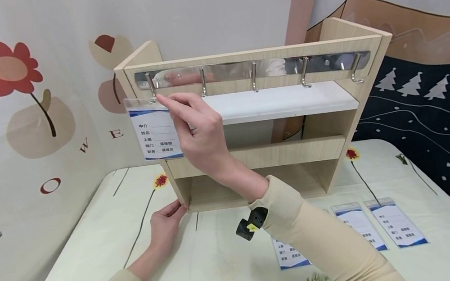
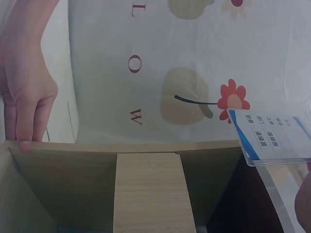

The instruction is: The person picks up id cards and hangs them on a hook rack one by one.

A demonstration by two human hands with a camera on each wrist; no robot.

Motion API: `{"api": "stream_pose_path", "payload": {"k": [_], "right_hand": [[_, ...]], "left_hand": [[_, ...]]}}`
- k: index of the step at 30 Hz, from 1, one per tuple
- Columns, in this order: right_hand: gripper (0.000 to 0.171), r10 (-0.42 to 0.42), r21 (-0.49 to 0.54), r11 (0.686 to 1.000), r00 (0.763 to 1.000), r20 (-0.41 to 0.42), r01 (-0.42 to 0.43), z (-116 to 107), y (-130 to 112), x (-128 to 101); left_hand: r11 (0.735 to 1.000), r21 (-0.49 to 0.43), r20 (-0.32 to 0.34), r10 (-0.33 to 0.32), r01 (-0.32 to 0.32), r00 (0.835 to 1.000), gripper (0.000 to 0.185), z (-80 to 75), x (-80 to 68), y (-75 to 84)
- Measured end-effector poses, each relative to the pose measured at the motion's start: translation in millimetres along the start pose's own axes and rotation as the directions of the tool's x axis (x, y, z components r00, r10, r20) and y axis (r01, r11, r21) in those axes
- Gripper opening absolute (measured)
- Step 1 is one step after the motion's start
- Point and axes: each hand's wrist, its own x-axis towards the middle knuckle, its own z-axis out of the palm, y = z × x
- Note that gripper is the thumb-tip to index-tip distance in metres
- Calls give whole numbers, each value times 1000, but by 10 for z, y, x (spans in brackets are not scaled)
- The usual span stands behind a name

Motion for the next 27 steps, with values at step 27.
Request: {"api": "stream_pose_path", "payload": {"k": [27], "right_hand": [[29,88,-45,995,996,-30,-90,96,39,-46]], "left_hand": [[1000,-10,7,-17,17,1000,37,-13,-6,27]]}}
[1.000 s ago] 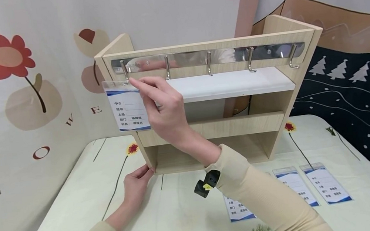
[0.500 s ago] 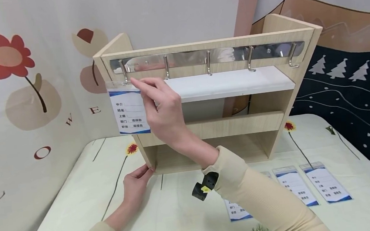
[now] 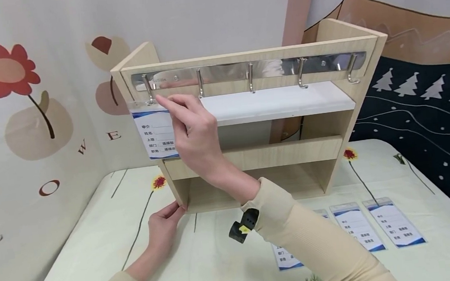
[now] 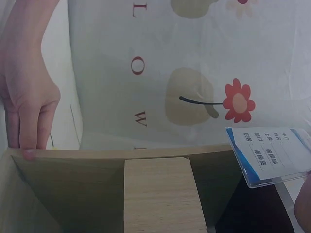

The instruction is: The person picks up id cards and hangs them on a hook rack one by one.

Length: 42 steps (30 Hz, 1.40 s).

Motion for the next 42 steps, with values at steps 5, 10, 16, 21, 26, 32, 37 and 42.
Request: {"api": "stream_pose_path", "payload": {"k": [5,10,16,21,26,32,37,42], "right_hand": [[30,-13,16,1000,1000,-2,13,-11,17,-41],[29,-26,5,1000,999,-34,26,-78,27,-157],[28,-31,5,1000,999,-13,31,-295,47,-332],[26,-47,14,999,996,78,46,-541,105,-568],[32,12,12,1000,982,191,-14,-833,170,-904],[42,133,-19,991,933,335,-134,-1280,299,-1315],[47,262,-79,964,873,411,-252,-1684,413,-1593],[51,452,-232,892,757,471,-388,-1988,426,-1783]], "left_hand": [[1000,1,-3,9,-9,1000,37,-6,19,-17],[1000,-3,-7,14,-15,1000,35,6,8,-18],[1000,18,-8,18,-17,1000,34,13,-2,-7],[999,40,4,8,-8,1000,35,6,10,-11],[999,47,7,11,-11,1000,38,-1,14,-18],[1000,25,-12,4,-4,1000,37,10,2,-41],[1000,16,-3,-1,1,1000,38,8,12,-52],[1000,4,0,8,-8,1000,37,10,27,-45]]}}
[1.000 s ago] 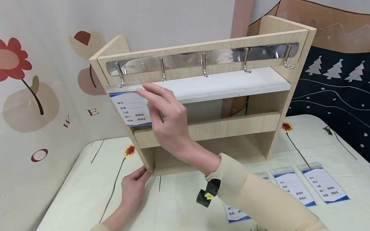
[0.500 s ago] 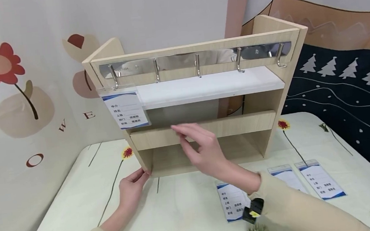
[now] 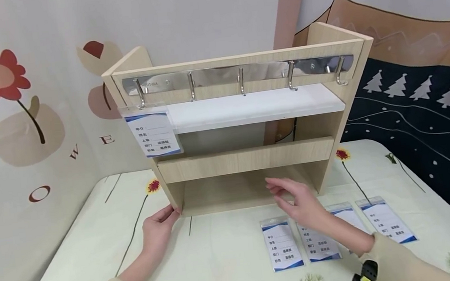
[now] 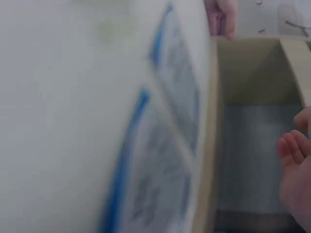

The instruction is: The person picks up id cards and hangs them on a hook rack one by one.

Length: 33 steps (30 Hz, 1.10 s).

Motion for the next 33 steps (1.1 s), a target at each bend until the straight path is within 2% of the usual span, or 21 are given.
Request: {"api": "stream_pose_path", "payload": {"k": [2,5,10,17,25,33], "right_hand": [[51,79,-54,996,995,67,-75,-36,37,-80],[49,183,-137,977,970,158,-162,-84,84,-159],[43,282,-180,953,928,242,-243,-136,171,-209],[44,289,-166,955,902,322,-246,-161,298,-249],[43,317,-232,941,885,342,-247,-125,386,-243],[45,322,-182,945,860,396,-270,-128,426,-209]], "left_hand": [[1000,5,0,0,0,1000,37,-9,-3,5],[1000,17,4,-9,9,1000,38,-13,-13,16],[999,31,5,-27,27,1000,40,-29,-42,29],[1000,25,12,-16,16,1000,40,-13,-22,42],[1000,8,6,-15,15,1000,38,12,-10,32],[1000,18,9,-20,20,1000,38,4,-18,42]]}}
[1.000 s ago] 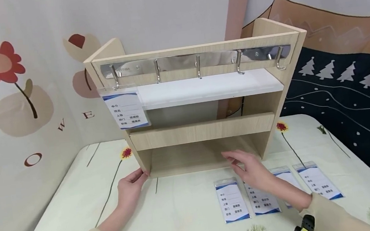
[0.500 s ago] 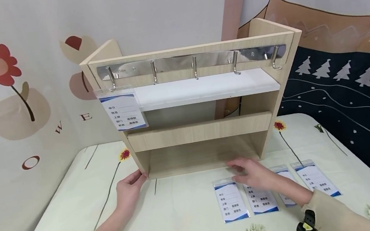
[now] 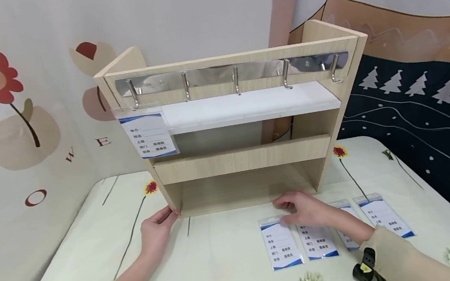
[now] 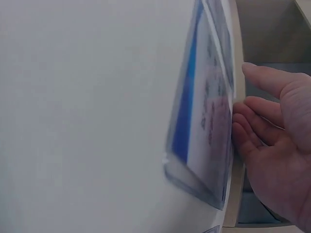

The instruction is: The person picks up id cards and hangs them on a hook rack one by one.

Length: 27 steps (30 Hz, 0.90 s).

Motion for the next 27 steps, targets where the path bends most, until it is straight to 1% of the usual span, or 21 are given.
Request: {"api": "stream_pose_path", "payload": {"k": [4,11,16,27], "right_hand": [[45,-3,14,1000,1000,4,3,-11,-2,5],[44,-9,-9,1000,1000,18,9,3,-2,1],[44,-19,-7,1000,999,30,19,8,17,3],[39,-24,48,999,998,55,22,2,-28,28]], "left_hand": [[1000,-1,-2,1,-1,1000,39,-10,-4,5],[1000,5,-3,-2,2,1000,39,-12,-11,2],[1000,8,2,-8,8,1000,40,0,-11,-4],[1000,25,0,-9,9,1000,40,-18,-8,-3]]}}
